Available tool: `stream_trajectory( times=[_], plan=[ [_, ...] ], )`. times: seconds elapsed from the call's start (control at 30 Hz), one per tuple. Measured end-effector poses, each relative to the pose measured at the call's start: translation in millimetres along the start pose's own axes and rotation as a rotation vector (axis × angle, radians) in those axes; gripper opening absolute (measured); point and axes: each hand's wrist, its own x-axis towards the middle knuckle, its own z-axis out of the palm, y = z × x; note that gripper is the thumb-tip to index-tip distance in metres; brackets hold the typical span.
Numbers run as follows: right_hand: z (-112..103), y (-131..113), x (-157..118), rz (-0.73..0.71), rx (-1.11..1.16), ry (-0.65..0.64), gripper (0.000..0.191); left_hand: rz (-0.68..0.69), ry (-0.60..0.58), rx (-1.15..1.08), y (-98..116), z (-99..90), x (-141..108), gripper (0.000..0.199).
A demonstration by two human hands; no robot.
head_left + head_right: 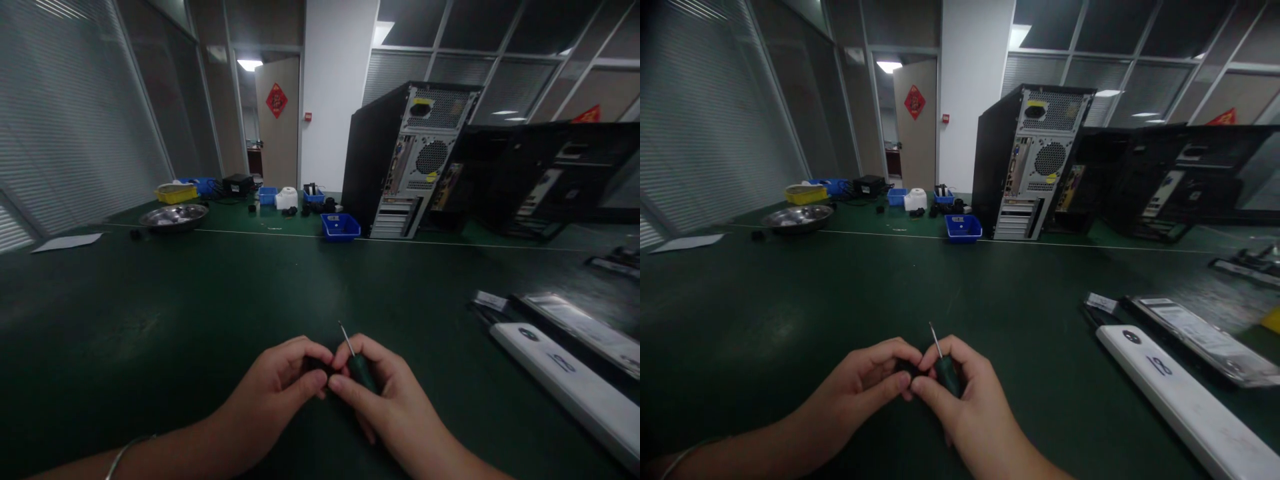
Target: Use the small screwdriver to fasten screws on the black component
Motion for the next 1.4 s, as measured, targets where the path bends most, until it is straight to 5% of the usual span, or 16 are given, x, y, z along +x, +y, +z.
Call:
stream_trajectory(
  times=[0.3,0.7,0.83,1.2,1.4],
  plan=[
    [1,-5,-3,0.006,0.0,0.009,0.04,-0.05,0.22,-0.07,3,-5.6,3,0.018],
    [-1,-4,-5,-0.221,0.06,-0.032,0.033,-0.01,0.128,-0.222,-10,-6.4,11,0.023],
    [-5,-2,-3,-0.187,0.088,-0.044,0.037,0.002,0.137,-0.275,-13,-7.5,13,0.027],
    [-11,-1,-6,-0.174,-0.185,0.01,0.027,0.012,0.194,-0.354,-13,-12.5,14,0.014],
    [-9,-4,-3,-0.349,-0.312,0.077,0.022,0.033,0.188,-0.368,-15,-12.2,14,0.021]
  ],
)
